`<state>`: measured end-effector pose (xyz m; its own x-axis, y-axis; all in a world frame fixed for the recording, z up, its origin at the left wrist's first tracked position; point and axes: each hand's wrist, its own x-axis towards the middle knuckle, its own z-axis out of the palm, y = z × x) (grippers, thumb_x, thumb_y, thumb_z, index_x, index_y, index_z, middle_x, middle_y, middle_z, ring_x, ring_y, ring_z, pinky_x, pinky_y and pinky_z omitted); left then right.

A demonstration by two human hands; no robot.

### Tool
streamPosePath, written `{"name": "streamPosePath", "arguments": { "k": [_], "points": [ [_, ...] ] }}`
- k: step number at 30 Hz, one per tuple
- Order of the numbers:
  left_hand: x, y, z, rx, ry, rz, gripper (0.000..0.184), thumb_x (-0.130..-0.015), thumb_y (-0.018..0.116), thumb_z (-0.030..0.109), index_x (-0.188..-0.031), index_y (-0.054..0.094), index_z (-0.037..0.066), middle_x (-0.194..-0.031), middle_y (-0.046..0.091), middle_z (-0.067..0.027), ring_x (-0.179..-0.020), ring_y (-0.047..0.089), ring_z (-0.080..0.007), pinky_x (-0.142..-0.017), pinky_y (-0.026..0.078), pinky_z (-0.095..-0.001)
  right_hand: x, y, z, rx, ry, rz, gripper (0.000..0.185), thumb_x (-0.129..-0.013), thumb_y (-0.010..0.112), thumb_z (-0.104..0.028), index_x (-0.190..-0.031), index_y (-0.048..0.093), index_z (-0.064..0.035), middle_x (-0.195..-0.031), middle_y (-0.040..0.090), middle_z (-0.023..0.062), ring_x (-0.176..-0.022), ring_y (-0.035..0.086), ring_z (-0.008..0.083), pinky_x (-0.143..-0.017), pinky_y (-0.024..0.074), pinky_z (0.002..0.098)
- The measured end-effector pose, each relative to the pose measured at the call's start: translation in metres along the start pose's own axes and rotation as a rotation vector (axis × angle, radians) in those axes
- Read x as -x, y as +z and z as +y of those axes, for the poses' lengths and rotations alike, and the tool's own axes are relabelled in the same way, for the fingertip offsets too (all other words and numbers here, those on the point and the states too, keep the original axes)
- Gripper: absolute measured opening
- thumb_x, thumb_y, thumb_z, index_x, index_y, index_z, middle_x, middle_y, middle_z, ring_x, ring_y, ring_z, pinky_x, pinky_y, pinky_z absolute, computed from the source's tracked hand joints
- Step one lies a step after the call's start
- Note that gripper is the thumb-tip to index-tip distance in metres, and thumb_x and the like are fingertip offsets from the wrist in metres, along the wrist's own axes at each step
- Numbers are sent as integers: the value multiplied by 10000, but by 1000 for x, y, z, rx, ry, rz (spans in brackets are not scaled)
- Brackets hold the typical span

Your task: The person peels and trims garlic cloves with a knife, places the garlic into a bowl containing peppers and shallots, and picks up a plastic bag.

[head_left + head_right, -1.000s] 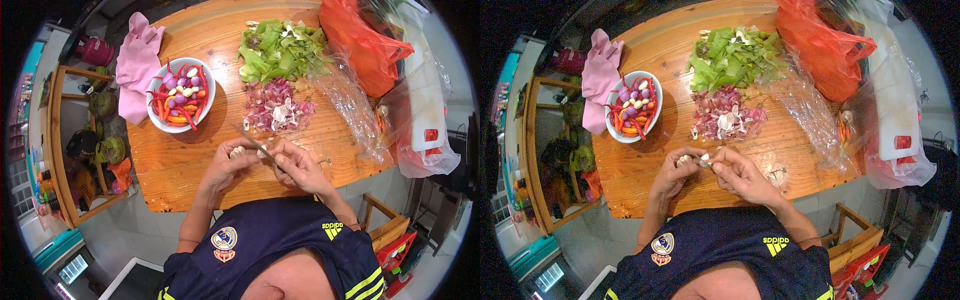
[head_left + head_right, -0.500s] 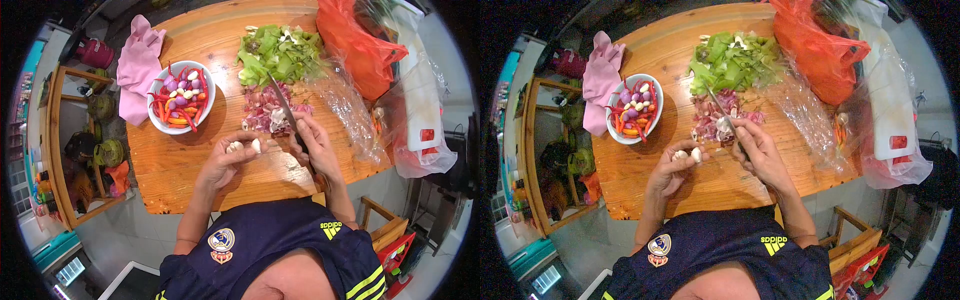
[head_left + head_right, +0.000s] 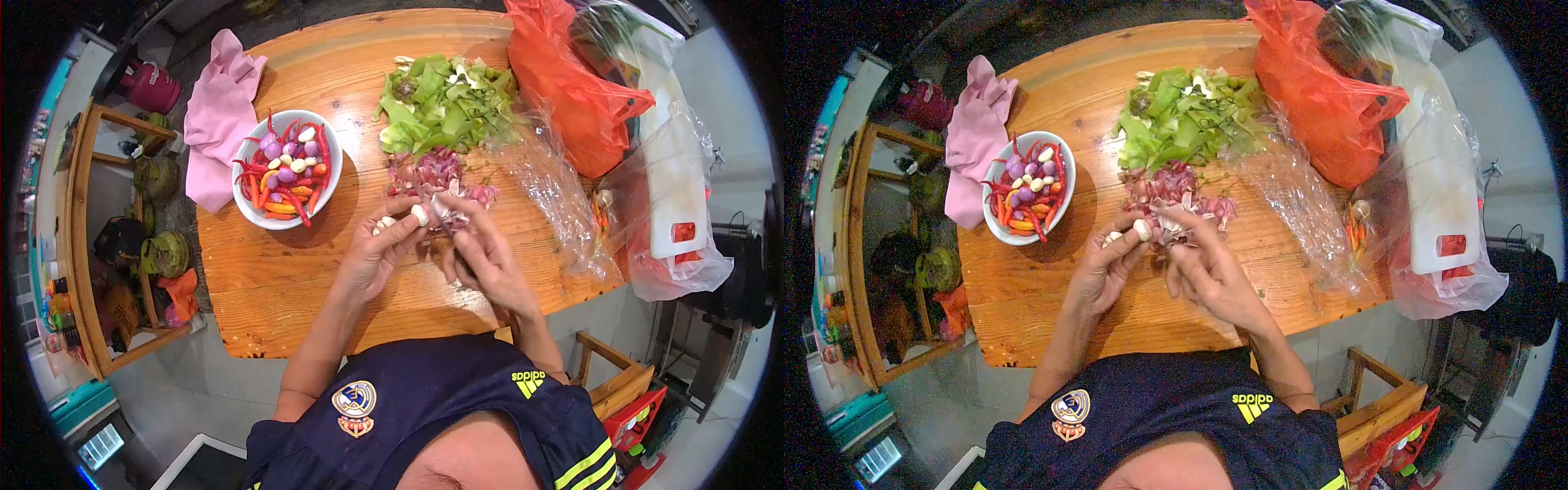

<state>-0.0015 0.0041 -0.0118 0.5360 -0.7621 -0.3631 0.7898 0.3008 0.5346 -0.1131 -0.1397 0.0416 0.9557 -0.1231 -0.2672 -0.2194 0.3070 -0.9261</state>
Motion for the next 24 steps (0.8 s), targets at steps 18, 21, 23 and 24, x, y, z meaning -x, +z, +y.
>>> {"name": "streamPosePath", "arguments": {
  "k": [18,21,23,24],
  "points": [
    [7,-8,-2,39,-4,-26,290,-843,596,36,-1127,562,-6,-1064,608,-89,-965,603,-145,-867,505,-235,7,5,16,-51,-5,-61,370,-968,405,-167,-1328,414,-82,-630,341,-57,-525,309,33,-449,248,185],
    [8,-8,-3,48,-5,-37,288,-857,565,22,-1142,548,-14,-1079,602,-102,-982,601,-149,-861,516,-227,6,2,20,-31,-7,-50,374,-969,400,-171,-1334,409,-86,-624,335,-59,-524,301,32,-448,244,184],
    [7,-9,-4,56,-3,-31,286,-855,567,20,-1139,548,-15,-1078,602,-102,-981,602,-149,-859,516,-221,6,2,19,-6,-5,-39,376,-971,395,-184,-1334,403,-86,-612,329,-56,-514,296,33,-444,240,185],
    [8,-7,-3,58,-1,-42,285,-855,569,21,-1137,548,-16,-1076,603,-102,-981,602,-149,-860,516,-220,6,1,18,-36,15,-42,378,-972,392,-192,-1335,399,-86,-603,323,-54,-508,292,33,-442,237,185]
  ]
}}
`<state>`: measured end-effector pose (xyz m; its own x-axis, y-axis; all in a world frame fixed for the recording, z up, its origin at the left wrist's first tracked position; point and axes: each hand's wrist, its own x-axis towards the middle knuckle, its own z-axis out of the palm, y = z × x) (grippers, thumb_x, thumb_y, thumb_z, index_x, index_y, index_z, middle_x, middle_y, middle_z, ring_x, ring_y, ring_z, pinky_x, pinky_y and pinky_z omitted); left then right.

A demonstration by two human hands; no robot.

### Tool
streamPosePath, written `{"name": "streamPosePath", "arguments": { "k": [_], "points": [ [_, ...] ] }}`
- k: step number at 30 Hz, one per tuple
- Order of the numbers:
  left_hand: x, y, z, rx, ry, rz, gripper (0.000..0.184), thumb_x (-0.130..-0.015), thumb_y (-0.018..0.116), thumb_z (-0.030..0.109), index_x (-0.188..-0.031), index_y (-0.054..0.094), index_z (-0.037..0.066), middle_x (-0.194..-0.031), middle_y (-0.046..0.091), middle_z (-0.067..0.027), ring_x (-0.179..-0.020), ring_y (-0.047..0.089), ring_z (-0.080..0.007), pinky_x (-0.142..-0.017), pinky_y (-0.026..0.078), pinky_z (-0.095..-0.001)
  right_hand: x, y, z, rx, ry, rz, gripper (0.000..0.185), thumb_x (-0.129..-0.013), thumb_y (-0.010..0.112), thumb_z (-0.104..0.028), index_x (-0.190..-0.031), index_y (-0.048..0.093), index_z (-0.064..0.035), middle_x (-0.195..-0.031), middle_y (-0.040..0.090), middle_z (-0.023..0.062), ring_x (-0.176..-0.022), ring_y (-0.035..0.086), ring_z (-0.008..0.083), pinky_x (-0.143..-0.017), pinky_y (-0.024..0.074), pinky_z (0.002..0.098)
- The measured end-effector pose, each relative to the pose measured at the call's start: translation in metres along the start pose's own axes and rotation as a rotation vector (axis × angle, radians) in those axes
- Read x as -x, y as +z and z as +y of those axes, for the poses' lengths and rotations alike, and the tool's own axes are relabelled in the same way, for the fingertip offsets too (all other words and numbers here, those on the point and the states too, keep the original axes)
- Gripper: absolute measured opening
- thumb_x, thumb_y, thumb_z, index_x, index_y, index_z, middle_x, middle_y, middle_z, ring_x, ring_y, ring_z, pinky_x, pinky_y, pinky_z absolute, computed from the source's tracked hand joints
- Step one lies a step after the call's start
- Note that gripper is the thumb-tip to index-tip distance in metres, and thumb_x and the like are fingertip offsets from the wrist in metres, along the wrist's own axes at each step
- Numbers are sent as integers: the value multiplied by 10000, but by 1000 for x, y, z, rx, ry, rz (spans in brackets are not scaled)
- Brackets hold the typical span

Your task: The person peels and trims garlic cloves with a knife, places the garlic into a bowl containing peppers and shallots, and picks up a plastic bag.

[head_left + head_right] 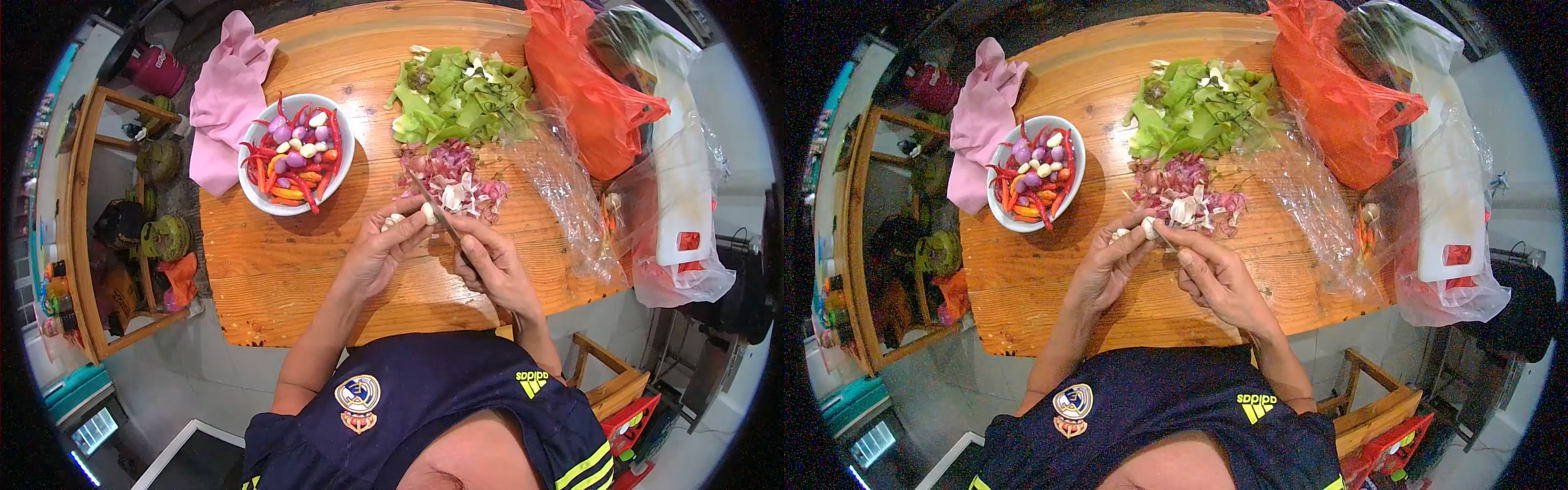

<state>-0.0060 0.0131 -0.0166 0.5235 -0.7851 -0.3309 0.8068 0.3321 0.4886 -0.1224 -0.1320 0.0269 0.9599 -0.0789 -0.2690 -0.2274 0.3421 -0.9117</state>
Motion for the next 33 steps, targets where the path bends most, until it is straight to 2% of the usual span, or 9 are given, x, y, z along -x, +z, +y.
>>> {"name": "streamPosePath", "arguments": {
  "k": [5,11,17,29,33],
  "points": [
    [-3,-1,-4,9,9,-17,275,-856,573,28,-1125,544,-24,-1058,606,-98,-973,604,-145,-860,515,-215,0,2,-7,-24,4,-22,387,-977,376,-228,-1337,382,-85,-566,296,-48,-482,275,35,-433,225,183],
    [-2,-3,-6,-20,17,41,268,-858,575,33,-1119,547,-21,-1054,606,-94,-959,604,-136,-852,514,-213,-1,1,-3,-4,-9,-24,384,-971,398,-195,-1337,392,-78,-620,322,-56,-504,290,34,-438,236,186],
    [-3,-6,-8,-26,40,74,243,-856,574,27,-1097,561,-9,-1045,609,-90,-957,606,-146,-853,515,-223,-1,2,5,68,-45,63,348,-963,420,-158,-1294,469,-60,-663,355,-55,-548,303,35,-476,258,185],
    [0,5,-1,-62,21,36,231,-843,592,30,-1072,571,8,-1030,616,-85,-948,610,-150,-844,521,-239,0,3,0,23,-35,101,350,-957,434,-154,-1288,477,-51,-689,431,-55,-554,310,28,-473,252,182],
    [-1,6,0,-71,27,16,263,-833,618,47,-1090,571,18,-1048,611,-107,-955,607,-180,-876,494,-287,-2,5,8,47,-76,163,344,-954,441,-145,-1278,486,-42,-737,476,-47,-555,317,24,-478,265,177]
  ]
}}
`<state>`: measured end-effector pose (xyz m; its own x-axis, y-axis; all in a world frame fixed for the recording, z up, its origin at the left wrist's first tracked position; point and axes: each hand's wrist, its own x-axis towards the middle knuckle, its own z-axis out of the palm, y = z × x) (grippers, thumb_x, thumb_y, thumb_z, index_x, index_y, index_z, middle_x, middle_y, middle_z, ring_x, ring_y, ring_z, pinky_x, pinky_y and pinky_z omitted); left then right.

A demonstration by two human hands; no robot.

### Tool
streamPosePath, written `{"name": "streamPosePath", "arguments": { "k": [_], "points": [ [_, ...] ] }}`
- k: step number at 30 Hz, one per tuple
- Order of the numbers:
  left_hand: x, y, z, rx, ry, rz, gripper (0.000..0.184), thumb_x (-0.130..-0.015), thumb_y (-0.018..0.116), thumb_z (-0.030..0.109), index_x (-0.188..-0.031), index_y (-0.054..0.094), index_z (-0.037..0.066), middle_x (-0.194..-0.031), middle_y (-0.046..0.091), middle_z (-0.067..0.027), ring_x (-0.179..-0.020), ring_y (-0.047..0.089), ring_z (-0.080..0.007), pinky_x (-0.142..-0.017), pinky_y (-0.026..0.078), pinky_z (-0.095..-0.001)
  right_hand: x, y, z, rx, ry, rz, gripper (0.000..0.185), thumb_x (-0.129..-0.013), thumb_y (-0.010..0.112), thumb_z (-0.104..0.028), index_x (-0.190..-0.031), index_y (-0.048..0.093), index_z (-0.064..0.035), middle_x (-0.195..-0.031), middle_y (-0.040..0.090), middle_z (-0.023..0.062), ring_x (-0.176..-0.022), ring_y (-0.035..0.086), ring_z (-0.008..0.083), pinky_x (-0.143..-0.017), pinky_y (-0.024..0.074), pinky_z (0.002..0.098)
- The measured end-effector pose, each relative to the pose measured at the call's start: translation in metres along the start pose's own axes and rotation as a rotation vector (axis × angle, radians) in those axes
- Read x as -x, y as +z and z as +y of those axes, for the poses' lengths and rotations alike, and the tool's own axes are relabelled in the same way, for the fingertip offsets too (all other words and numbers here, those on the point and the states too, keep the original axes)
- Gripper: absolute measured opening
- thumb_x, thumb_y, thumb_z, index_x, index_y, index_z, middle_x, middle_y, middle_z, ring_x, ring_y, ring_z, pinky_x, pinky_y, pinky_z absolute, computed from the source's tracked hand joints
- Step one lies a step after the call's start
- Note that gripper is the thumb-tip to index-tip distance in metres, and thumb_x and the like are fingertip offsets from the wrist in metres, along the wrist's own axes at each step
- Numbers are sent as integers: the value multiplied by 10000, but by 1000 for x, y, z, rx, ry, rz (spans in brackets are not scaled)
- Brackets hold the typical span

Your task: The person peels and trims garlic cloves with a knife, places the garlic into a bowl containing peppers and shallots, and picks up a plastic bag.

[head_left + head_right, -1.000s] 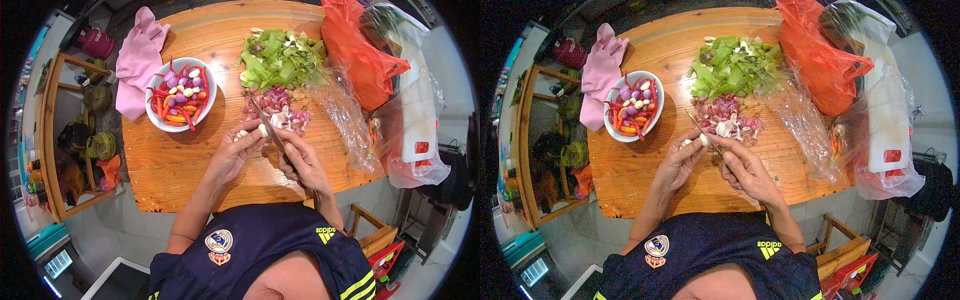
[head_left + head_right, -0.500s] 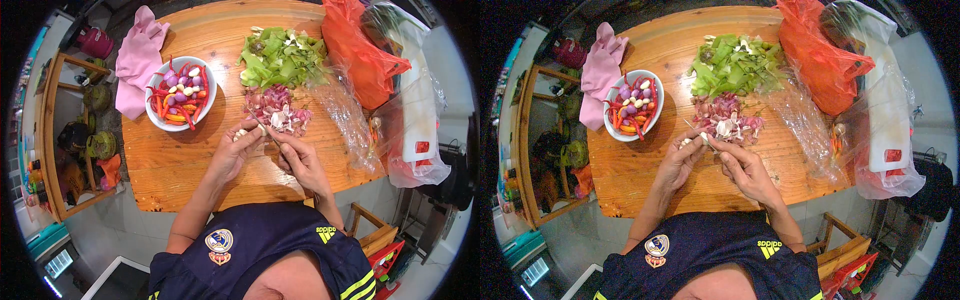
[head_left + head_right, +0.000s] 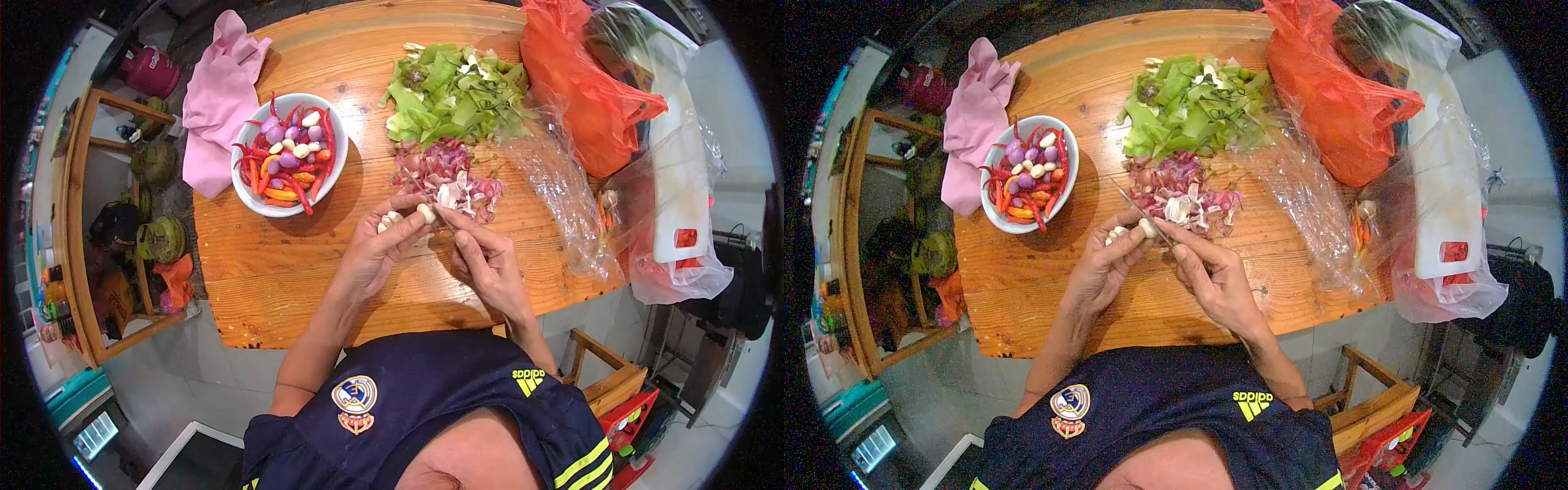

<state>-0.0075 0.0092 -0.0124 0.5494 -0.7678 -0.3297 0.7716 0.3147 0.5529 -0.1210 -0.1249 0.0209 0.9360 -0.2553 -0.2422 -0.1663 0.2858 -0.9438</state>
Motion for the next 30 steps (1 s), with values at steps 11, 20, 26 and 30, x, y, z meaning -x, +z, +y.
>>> {"name": "streamPosePath", "arguments": {
  "k": [11,20,26,30],
  "points": [
    [3,3,3,-72,-43,8,287,-841,596,53,-1120,554,0,-1066,608,-103,-966,609,-188,-861,497,-289,-2,-10,-13,-132,63,-92,432,-954,434,-163,-1362,335,-59,-709,413,-36,-525,325,27,-452,268,187],
    [6,1,1,-185,60,9,283,-816,606,20,-1099,588,11,-1046,622,-101,-941,613,-176,-836,500,-288,-5,-4,-9,27,29,-144,396,-956,435,-178,-1334,401,-65,-644,353,-51,-523,306,35,-446,254,184],
    [6,1,1,-144,31,25,270,-795,635,24,-1063,603,10,-1007,635,-104,-906,618,-168,-831,501,-291,-4,-10,2,-163,125,-103,357,-962,430,-171,-1300,453,-59,-655,374,-55,-531,312,32,-449,258,180],
    [6,-4,-4,-275,84,65,247,-785,639,5,-1030,612,2,-982,639,-100,-902,615,-161,-840,496,-291,-3,-6,5,-112,58,-96,354,-962,431,-167,-1296,455,-56,-651,372,-55,-532,313,31,-438,254,180]
  ]
}}
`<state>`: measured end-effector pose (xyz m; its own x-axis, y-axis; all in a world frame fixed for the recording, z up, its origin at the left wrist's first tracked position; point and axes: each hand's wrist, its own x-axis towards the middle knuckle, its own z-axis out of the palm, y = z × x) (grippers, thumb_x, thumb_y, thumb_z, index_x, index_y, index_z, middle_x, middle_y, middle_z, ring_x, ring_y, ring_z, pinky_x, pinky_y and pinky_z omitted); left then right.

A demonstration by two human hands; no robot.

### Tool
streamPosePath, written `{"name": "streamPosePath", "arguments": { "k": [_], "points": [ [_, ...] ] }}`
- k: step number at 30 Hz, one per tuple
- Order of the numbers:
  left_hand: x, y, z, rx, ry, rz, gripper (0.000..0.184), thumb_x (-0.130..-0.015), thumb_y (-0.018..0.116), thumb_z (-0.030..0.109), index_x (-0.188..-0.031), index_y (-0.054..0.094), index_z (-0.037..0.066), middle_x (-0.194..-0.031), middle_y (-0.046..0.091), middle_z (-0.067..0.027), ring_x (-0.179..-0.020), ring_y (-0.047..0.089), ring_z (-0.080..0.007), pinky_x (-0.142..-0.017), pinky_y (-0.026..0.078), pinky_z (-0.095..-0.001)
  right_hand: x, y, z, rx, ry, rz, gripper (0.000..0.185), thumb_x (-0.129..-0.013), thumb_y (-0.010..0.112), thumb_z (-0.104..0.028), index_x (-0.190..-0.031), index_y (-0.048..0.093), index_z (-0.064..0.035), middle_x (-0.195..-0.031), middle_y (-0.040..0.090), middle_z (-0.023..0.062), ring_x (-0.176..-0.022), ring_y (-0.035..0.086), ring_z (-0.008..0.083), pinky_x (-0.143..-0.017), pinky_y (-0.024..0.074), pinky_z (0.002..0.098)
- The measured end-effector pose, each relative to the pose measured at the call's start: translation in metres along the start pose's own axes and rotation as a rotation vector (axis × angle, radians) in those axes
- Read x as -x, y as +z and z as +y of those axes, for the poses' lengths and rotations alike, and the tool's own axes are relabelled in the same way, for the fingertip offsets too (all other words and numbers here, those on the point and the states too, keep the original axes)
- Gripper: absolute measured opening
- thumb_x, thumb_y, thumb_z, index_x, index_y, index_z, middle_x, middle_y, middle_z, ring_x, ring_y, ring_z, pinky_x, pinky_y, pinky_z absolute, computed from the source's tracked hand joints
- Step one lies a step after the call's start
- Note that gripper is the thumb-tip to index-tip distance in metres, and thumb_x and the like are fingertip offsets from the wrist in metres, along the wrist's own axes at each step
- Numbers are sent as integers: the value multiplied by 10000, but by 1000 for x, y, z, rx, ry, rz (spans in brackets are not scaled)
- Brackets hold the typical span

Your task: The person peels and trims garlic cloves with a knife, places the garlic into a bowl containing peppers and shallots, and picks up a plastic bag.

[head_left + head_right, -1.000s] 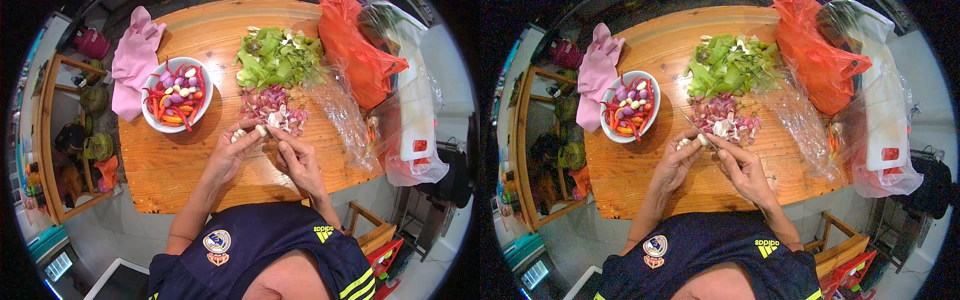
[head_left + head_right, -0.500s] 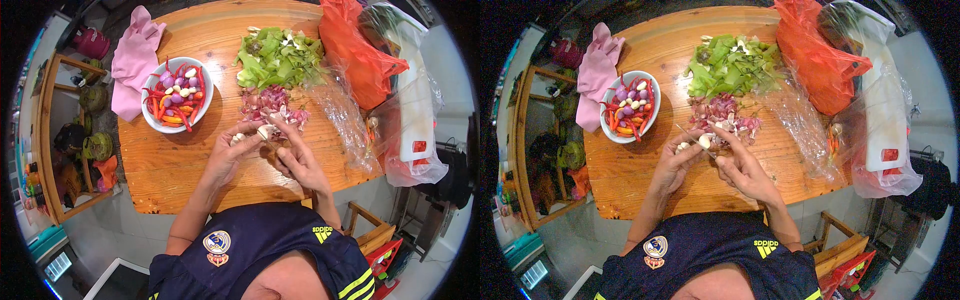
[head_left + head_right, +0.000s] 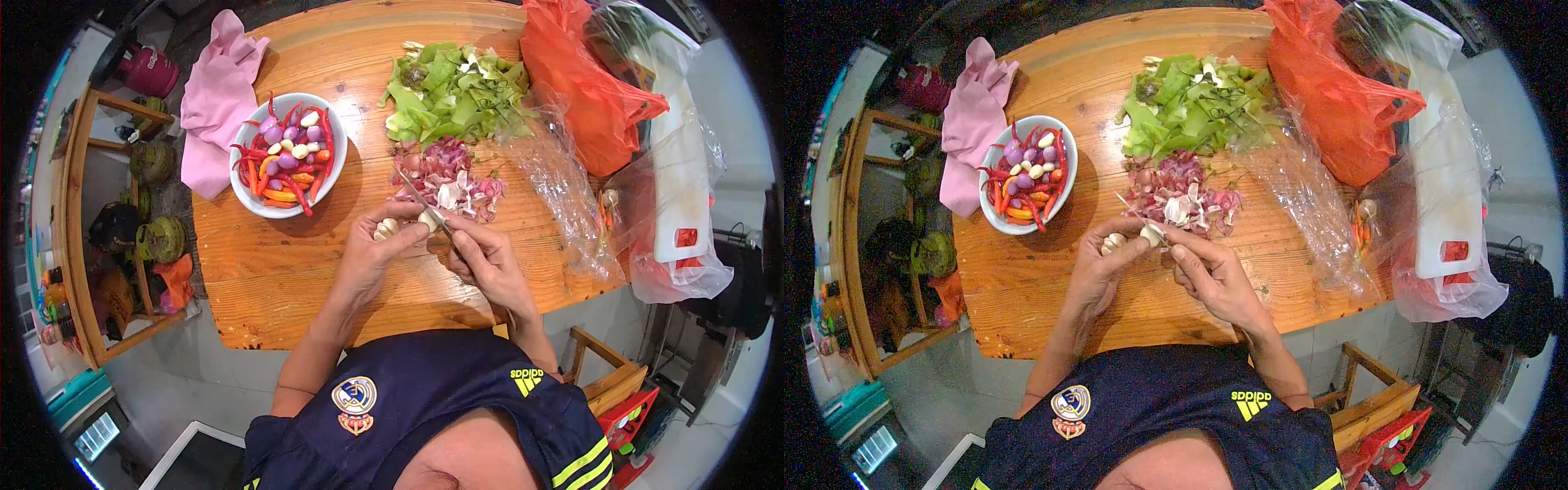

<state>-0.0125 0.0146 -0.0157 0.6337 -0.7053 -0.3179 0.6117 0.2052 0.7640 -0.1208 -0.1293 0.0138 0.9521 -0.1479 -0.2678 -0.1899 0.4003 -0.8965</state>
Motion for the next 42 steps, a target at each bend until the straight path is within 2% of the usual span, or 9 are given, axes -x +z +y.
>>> {"name": "streamPosePath", "arguments": {
  "k": [8,14,17,20,29,32,35,38,42],
  "points": [
    [0,6,5,6,-2,23,217,-781,645,1,-997,619,1,-960,642,-92,-879,610,-151,-819,481,-277,1,0,1,-73,39,81,386,-963,430,-192,-1319,410,-45,-617,368,-44,-505,316,32,-425,251,186],
    [0,5,3,4,71,47,177,-774,648,-19,-945,626,23,-944,642,-80,-877,601,-136,-811,473,-269,1,10,-10,51,-1,37,414,-954,447,-232,-1324,390,-55,-601,364,-44,-490,322,37,-437,258,195],
    [0,7,4,-10,110,70,131,-768,670,7,-895,643,26,-873,627,-29,-824,571,-92,-771,447,-240,0,7,-13,117,14,-47,425,-949,459,-230,-1335,377,-73,-616,378,-45,-505,334,34,-456,266,191],
    [0,6,4,-39,128,62,117,-762,671,1,-872,645,30,-861,621,-22,-823,559,-87,-772,441,-242,0,5,-11,155,22,-47,419,-946,464,-209,-1337,384,-80,-644,395,-50,-529,338,31,-472,275,188],
    [1,7,6,-130,176,69,145,-754,675,-4,-897,664,17,-870,641,-38,-822,578,-94,-767,449,-242,1,0,4,181,-67,42,348,-957,444,-184,-1286,469,-70,-675,413,-40,-547,326,28,-468,265,181],
    [1,8,7,-114,143,66,151,-756,675,0,-905,664,19,-873,641,-41,-826,578,-95,-763,451,-244,3,-8,1,-28,120,9,378,-962,433,-202,-1316,421,-69,-634,380,-44,-519,305,32,-441,246,187],
    [1,9,7,-85,106,71,138,-760,677,7,-896,660,22,-879,636,-37,-827,575,-93,-766,448,-242,2,-2,-15,-108,139,-80,387,-966,422,-208,-1323,383,-64,-593,329,-50,-496,291,39,-422,233,195],
    [0,10,5,-25,118,95,124,-762,681,16,-881,653,29,-884,628,-27,-829,570,-89,-766,445,-241,2,5,-12,-49,111,-49,384,-966,419,-204,-1319,360,-64,-587,308,-52,-491,295,41,-425,235,192],
    [-2,2,-1,-61,129,60,159,-780,648,-11,-929,619,33,-948,613,-50,-861,591,-131,-801,479,-265,0,2,1,26,14,-42,353,-967,416,-202,-1289,399,-60,-611,338,-51,-506,307,36,-434,245,185]
  ]
}}
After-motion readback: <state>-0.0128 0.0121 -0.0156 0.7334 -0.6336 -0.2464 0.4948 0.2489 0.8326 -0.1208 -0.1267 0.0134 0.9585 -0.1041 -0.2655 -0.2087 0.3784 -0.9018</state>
